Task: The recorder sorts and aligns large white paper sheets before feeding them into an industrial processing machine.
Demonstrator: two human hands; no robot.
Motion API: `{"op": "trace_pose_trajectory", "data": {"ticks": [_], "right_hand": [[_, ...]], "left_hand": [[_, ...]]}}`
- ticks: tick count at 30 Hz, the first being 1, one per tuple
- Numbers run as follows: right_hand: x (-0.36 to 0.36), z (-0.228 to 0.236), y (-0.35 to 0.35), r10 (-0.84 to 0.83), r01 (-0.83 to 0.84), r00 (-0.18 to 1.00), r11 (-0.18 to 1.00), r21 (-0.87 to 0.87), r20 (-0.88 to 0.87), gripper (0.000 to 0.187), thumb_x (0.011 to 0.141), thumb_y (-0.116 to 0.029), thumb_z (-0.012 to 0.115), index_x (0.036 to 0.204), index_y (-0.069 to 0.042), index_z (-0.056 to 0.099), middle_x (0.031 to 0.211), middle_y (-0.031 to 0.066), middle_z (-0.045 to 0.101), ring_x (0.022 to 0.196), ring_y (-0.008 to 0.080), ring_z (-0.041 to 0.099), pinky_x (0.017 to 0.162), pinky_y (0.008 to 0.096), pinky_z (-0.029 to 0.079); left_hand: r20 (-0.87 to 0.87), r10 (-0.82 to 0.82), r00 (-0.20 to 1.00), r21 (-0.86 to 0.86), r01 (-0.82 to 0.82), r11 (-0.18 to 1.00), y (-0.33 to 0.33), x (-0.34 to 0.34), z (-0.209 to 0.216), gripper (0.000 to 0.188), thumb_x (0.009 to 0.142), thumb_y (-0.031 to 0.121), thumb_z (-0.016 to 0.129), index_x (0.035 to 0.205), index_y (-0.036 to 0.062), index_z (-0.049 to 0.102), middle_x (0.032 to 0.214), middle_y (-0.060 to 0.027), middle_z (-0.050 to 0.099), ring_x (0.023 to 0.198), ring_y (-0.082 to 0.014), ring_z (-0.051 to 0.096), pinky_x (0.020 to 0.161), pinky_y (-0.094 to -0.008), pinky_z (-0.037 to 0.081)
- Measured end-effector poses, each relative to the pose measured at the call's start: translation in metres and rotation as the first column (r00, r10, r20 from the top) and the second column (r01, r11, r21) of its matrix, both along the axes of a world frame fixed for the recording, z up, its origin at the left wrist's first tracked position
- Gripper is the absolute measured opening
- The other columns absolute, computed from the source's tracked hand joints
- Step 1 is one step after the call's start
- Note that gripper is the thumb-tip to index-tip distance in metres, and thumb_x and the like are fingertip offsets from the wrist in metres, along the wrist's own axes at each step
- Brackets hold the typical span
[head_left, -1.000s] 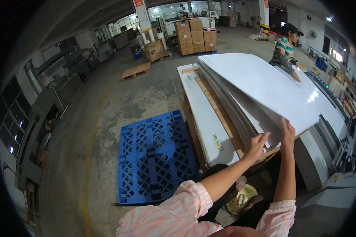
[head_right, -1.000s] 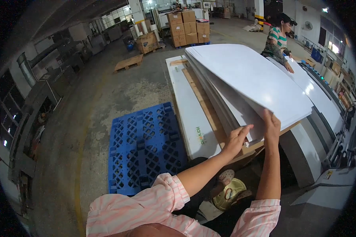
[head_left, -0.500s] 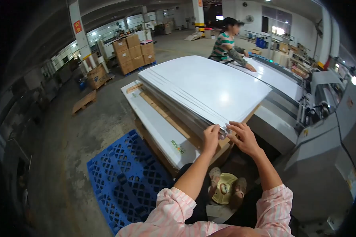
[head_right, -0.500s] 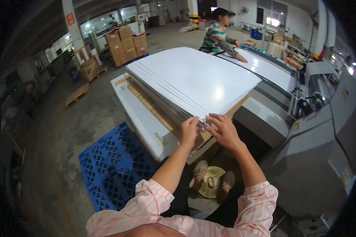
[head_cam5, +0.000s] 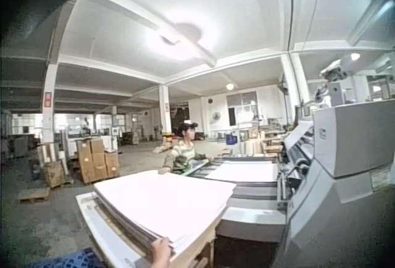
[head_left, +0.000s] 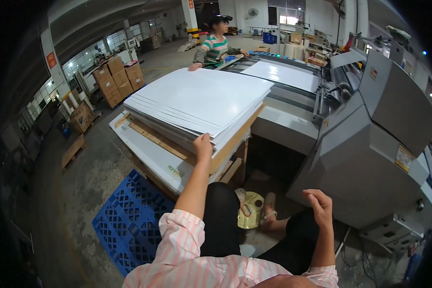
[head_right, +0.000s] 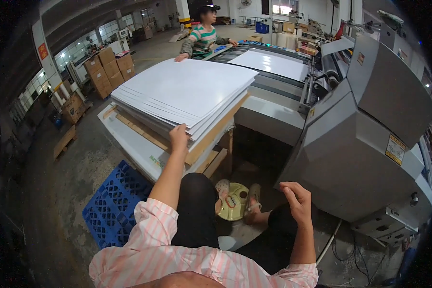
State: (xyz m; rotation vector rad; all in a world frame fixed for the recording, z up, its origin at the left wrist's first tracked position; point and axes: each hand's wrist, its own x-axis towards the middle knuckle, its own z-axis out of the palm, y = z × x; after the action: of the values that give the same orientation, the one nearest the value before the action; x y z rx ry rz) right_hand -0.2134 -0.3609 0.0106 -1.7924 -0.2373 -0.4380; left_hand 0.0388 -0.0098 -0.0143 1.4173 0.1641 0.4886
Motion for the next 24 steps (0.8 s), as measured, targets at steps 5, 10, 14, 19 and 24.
{"op": "trace_pose_trajectory", "data": {"ticks": [5, 10, 14, 19, 24], "right_hand": [[0.001, 0.027, -0.041, -0.302, 0.384, 0.868, 0.912, -0.145, 0.394, 0.020, 0.084, -0.002, 0.054, 0.102, -0.002, 0.061, 0.111, 0.0144, 0.057, 0.107, 0.0255, 0.053, 0.089, 0.0344, 0.042], [0.031, 0.088, -0.117, -0.409, 0.958, 0.285, 0.143, -0.247, 0.867, 0.046, 0.088, -0.022, 0.053, 0.130, -0.007, 0.043, 0.138, 0.0143, 0.034, 0.129, 0.0299, 0.031, 0.102, 0.0401, 0.027], [0.061, 0.062, -0.214, -0.649, 0.885, 0.405, 0.101, -0.455, 0.644, 0.063, 0.092, -0.051, 0.032, 0.140, -0.010, 0.027, 0.145, 0.0130, 0.021, 0.134, 0.0281, 0.018, 0.107, 0.0437, 0.013], [0.079, 0.045, -0.207, -0.470, 0.874, 0.333, -0.170, -0.454, 0.817, 0.068, 0.090, -0.056, 0.028, 0.141, -0.011, 0.021, 0.147, 0.0113, 0.017, 0.136, 0.0268, 0.012, 0.108, 0.0472, 0.005], [0.085, 0.047, -0.210, -0.477, 0.894, 0.322, -0.133, -0.429, 0.818, 0.069, 0.090, -0.056, 0.031, 0.141, -0.010, 0.021, 0.146, 0.0120, 0.018, 0.136, 0.0280, 0.012, 0.108, 0.0483, 0.004]], "left_hand": [[0.035, 0.075, 0.997, -0.077, -0.073, 0.994, -0.006, -0.010, 0.007, 0.022, 0.081, 0.016, 0.053, 0.073, -0.0029, 0.059, 0.062, -0.0052, 0.053, 0.052, -0.0119, 0.049, 0.046, -0.0257, 0.041], [0.036, 0.099, 0.994, -0.039, -0.097, 0.995, 0.002, -0.015, 0.006, 0.024, 0.082, 0.016, 0.054, 0.070, -0.0041, 0.057, 0.059, -0.0003, 0.048, 0.052, -0.0094, 0.043, 0.048, -0.0268, 0.039], [0.007, 0.083, 0.997, -0.020, -0.083, 0.996, -0.010, -0.015, 0.007, 0.024, 0.083, 0.017, 0.053, 0.071, -0.0036, 0.058, 0.060, -0.0007, 0.048, 0.054, -0.0094, 0.045, 0.048, -0.0259, 0.040], [0.022, 0.062, 0.998, -0.022, -0.062, 0.998, -0.001, -0.017, 0.009, 0.025, 0.084, 0.017, 0.052, 0.073, -0.0038, 0.058, 0.064, -0.0026, 0.052, 0.055, -0.0103, 0.048, 0.049, -0.0252, 0.041], [0.020, 0.030, 0.999, -0.058, -0.028, 0.998, -0.002, -0.013, 0.008, 0.025, 0.086, 0.017, 0.051, 0.080, -0.0055, 0.060, 0.070, -0.0059, 0.057, 0.059, -0.0125, 0.054, 0.050, -0.0248, 0.045]]}}
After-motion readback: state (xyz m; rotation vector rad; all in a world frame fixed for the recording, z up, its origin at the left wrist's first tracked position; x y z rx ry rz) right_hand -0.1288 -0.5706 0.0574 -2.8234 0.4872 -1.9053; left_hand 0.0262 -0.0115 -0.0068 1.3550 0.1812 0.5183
